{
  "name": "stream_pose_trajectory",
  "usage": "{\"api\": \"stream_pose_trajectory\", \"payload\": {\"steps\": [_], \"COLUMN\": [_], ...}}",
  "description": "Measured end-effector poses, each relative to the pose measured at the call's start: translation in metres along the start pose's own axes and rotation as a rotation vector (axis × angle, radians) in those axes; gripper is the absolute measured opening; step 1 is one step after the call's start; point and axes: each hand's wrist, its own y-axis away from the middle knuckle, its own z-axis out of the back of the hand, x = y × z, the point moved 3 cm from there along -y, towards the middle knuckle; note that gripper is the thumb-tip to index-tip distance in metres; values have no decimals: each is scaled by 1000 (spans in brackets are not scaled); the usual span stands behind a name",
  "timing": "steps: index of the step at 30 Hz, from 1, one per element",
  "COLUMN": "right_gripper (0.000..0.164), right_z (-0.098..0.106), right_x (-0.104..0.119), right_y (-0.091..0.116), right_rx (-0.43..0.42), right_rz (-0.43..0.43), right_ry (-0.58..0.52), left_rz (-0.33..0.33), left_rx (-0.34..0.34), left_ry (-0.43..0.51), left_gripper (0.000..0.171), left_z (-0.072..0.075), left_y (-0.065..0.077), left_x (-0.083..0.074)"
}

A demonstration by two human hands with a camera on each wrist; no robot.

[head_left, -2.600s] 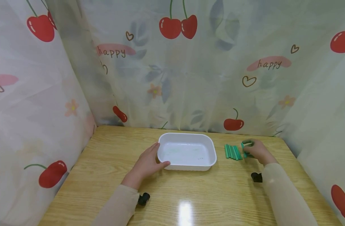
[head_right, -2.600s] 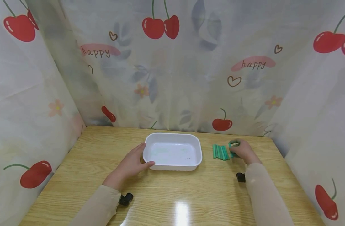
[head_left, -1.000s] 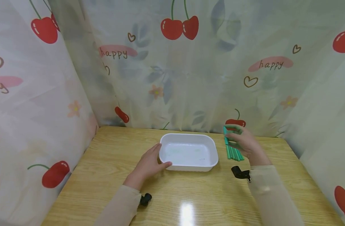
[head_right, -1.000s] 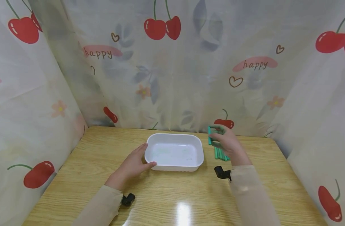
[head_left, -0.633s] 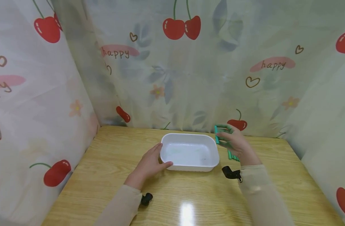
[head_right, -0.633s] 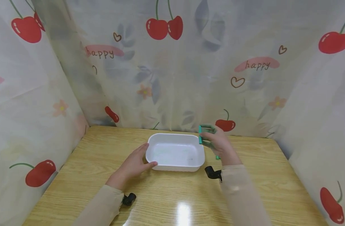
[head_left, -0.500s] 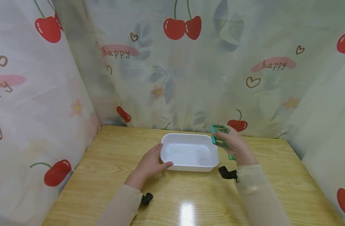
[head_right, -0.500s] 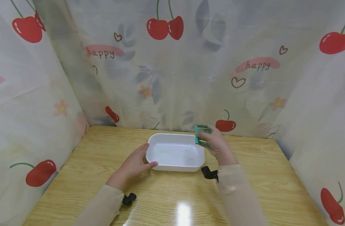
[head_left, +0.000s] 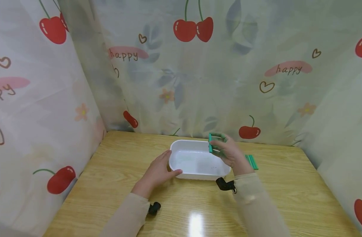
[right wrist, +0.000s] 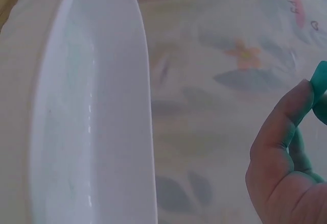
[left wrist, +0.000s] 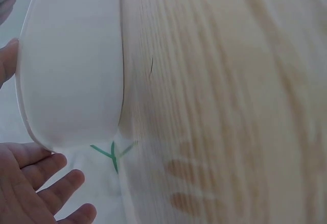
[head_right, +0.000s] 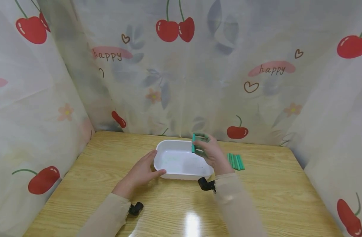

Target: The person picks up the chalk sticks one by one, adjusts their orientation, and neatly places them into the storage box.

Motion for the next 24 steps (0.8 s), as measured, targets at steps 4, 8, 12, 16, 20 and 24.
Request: {"api": "stream_pose_trajectory", "payload": {"steps": [4, 8, 12, 16, 20, 24], "right_gripper": [44, 43, 43, 45, 47, 46], "right_z": [-8, -17, -27, -34, -40, -44], "right_x": [-10, -17, -25, -34, -45, -56], "right_y": [-5, -10, -15, -21, -27, -33], "right_rx": [-8, -15, -19, -22, -34, -61], "right_rz": [-7, -20, -39, -59, -82, -106], "right_ry": [-10, -19, -25, 3, 28, 30], "left_rz": [5, 6, 13, 12, -1, -16], "left_rx": [3, 1, 0, 1, 0, -4], "left_ry": [0, 1, 4, 5, -6, -11], "left_gripper": [101, 102, 103, 103, 102, 103], "left_z": [-2, -3, -2, -1, -1, -1], "left_y": [-1, -2, -3, -2, -2, -2], "left_x": [1, 3, 3, 2, 1, 2]}}
